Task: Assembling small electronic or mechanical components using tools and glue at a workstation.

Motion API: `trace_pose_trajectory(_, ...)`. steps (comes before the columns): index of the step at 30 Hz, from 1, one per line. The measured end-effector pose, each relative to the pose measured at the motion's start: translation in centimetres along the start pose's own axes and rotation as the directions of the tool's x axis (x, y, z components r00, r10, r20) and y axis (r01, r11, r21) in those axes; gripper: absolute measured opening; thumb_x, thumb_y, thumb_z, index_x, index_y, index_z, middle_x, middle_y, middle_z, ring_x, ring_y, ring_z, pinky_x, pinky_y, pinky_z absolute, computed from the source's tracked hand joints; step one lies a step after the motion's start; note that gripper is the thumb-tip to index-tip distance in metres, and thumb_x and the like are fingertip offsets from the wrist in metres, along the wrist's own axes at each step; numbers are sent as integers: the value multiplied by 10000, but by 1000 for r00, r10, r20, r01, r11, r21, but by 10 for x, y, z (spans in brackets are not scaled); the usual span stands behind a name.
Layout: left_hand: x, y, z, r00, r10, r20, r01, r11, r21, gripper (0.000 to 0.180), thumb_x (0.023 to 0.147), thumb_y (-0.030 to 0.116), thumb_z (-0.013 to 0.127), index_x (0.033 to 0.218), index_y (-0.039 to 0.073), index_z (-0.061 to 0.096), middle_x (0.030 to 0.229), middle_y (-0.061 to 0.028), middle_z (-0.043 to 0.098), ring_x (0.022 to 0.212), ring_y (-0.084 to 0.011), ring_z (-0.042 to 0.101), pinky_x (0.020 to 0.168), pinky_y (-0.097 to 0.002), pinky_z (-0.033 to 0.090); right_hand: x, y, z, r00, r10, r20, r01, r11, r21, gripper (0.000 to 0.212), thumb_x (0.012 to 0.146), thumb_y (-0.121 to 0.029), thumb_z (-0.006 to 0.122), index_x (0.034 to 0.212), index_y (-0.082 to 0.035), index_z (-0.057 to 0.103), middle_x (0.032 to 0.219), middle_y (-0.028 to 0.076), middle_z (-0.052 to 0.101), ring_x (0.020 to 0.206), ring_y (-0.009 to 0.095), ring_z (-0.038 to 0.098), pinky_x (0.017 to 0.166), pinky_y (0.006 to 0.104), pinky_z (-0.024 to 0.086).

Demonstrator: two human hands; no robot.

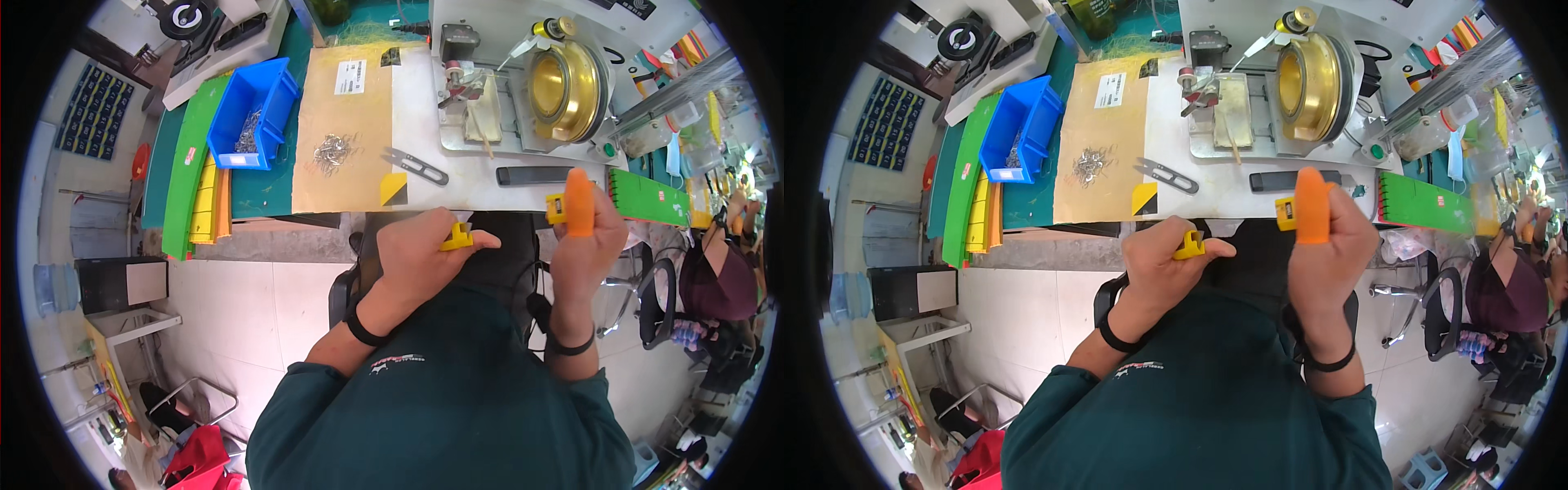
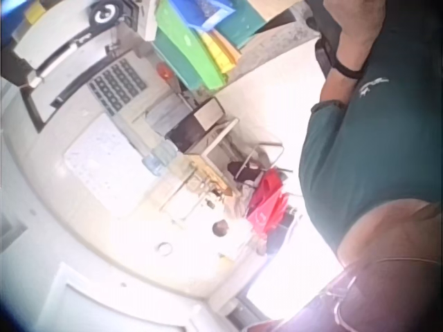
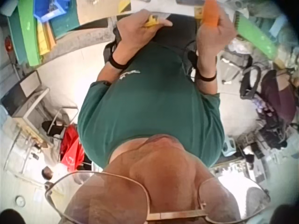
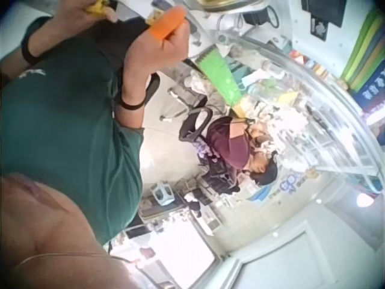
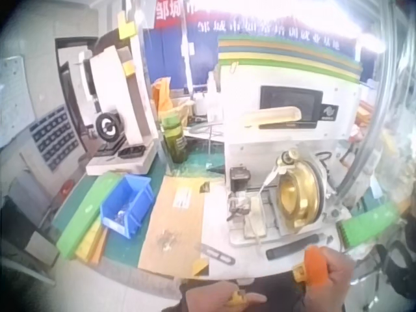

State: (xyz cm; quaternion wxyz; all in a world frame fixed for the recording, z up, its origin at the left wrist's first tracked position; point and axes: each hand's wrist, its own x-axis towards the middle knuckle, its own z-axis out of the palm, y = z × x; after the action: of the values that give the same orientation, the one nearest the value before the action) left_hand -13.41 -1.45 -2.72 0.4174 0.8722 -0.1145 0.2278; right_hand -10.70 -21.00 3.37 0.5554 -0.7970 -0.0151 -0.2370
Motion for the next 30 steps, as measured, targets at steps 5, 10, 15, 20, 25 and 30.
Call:
trace_pose_trajectory(5,8,5,-7,985,166,-49,-172,970,-174,386,935,388,761,908,20,647,722,-120,552,583,-292,552,538,-356,417,3,-11,-5,912,228,342,-380,786,488,333,1106,-237,505,992,36,659,816,126,695,646,173,674,508,256,522)
trace_pose_trajectory(10,8,-6,-7,984,179,13,-173,964,-201,279,967,291,682,1012,17,654,812,-124,552,670,-305,517,621,-389,391,-7,-18,8,822,340,457,-534,739,411,243,1083,-176,540,1011,13,675,798,90,688,635,116,639,506,224,461)
trace_pose_trajectory(15,11,-13,-4,969,239,66,-230,965,-124,250,941,262,698,1044,37,659,863,-102,572,735,-294,497,698,-399,357,-19,-10,6,868,138,477,-168,986,21,112,931,-45,748,1027,-3,708,664,-17,550,560,45,434,511,234,326)
trace_pose_trajectory(20,12,-13,-5,954,288,84,-281,956,-81,232,878,176,746,1060,52,676,908,-95,609,795,-286,553,730,-391,364,-16,-7,7,862,-20,506,47,998,-40,117,892,-26,782,985,-7,714,646,2,524,554,54,419,507,241,329)
trace_pose_trajectory(25,13,-11,-7,961,214,173,-190,971,-142,235,848,131,783,1036,35,682,853,-103,628,746,-301,578,688,-392,416,-16,6,7,877,8,480,3,1000,-22,94,888,-18,781,953,-4,716,686,10,592,574,52,471,519,237,364)
trace_pose_trajectory(30,10,-5,-18,917,-80,392,200,940,-276,230,878,129,794,1024,6,668,775,-114,631,645,-259,562,611,-344,443,-6,14,-2,870,329,368,-311,944,-109,124,940,-111,752,927,5,707,687,-15,612,592,35,509,533,230,376)
